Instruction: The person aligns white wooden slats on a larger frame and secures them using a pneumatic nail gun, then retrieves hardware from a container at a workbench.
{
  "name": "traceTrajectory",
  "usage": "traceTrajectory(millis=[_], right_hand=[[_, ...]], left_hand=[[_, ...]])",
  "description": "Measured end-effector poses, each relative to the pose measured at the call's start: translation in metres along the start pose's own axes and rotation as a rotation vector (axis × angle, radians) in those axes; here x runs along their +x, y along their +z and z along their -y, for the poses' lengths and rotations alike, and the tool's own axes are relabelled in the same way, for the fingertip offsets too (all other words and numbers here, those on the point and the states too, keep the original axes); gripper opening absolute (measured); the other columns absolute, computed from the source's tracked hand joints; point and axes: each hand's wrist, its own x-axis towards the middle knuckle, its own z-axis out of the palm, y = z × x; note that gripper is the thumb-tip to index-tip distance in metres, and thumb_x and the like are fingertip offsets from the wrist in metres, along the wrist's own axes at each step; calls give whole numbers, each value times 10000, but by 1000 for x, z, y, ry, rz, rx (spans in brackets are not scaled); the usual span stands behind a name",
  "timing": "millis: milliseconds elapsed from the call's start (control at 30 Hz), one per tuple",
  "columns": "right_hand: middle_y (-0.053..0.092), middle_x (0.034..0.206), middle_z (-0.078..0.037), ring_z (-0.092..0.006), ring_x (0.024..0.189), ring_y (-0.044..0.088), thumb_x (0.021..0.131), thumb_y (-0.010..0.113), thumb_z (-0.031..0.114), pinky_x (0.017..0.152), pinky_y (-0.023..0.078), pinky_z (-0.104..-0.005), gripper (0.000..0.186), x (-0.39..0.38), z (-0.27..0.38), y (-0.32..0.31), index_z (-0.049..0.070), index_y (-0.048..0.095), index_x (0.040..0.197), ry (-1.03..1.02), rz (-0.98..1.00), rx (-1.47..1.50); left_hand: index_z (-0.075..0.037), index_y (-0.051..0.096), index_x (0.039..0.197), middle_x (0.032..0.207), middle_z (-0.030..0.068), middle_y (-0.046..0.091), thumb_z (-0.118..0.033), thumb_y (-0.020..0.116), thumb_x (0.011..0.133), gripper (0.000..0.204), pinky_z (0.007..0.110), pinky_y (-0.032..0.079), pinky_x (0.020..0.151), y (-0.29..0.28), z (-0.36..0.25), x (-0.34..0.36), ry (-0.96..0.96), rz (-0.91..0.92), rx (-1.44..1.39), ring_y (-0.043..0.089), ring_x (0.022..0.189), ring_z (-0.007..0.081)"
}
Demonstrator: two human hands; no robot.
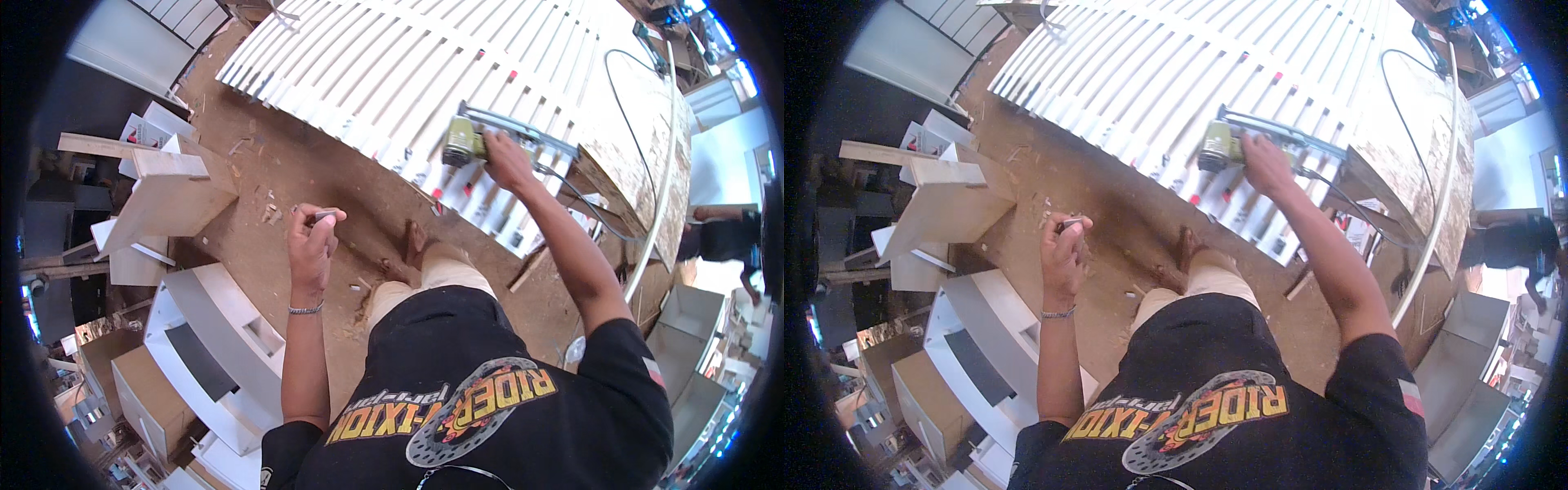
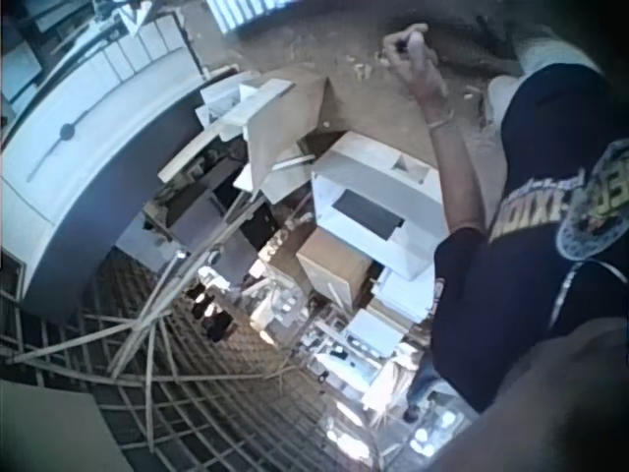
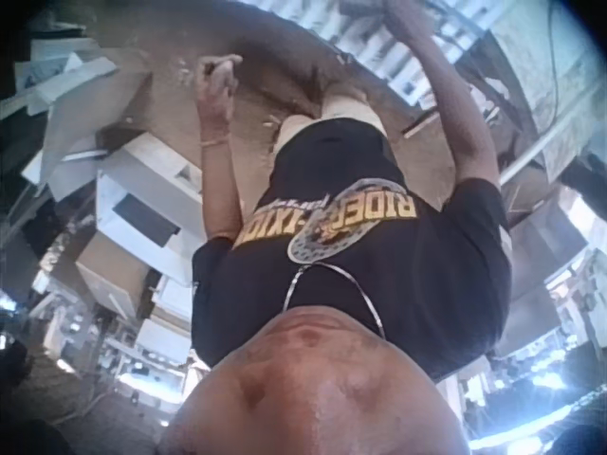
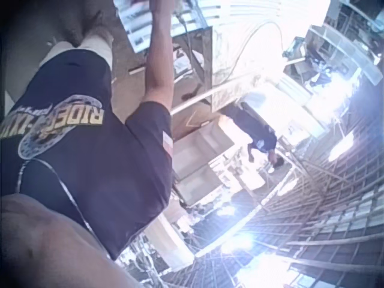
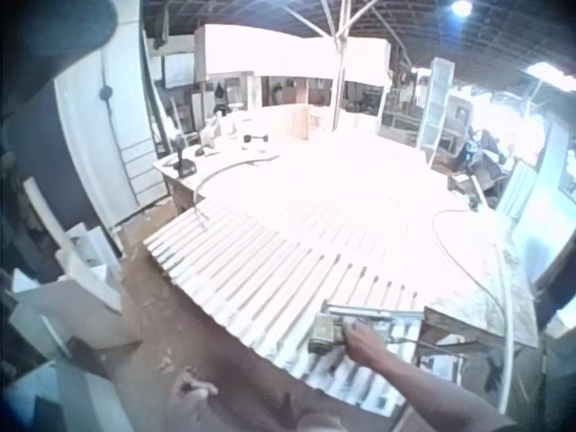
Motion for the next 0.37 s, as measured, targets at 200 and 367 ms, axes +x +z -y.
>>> traceTrajectory(millis=[200,367], right_hand=[[721,990,-188,-337,851,705,851,682,185,733,547,-434,435,42,33,-140,65,527,1240,433,-68,365],[614,778,-70,-170,629,587,831,680,185,607,490,-311,392,65,6,-192,-18,600,1157,593,-209,1430]], left_hand=[[-64,593,1103,1048,88,736,-76,624,976,131,169,274,438,26,-40,116,-117,70,180,354,524,-26],[-90,623,1242,1191,75,732,-101,654,983,261,155,280,443,93,-56,193,-168,342,192,371,537,-37]])
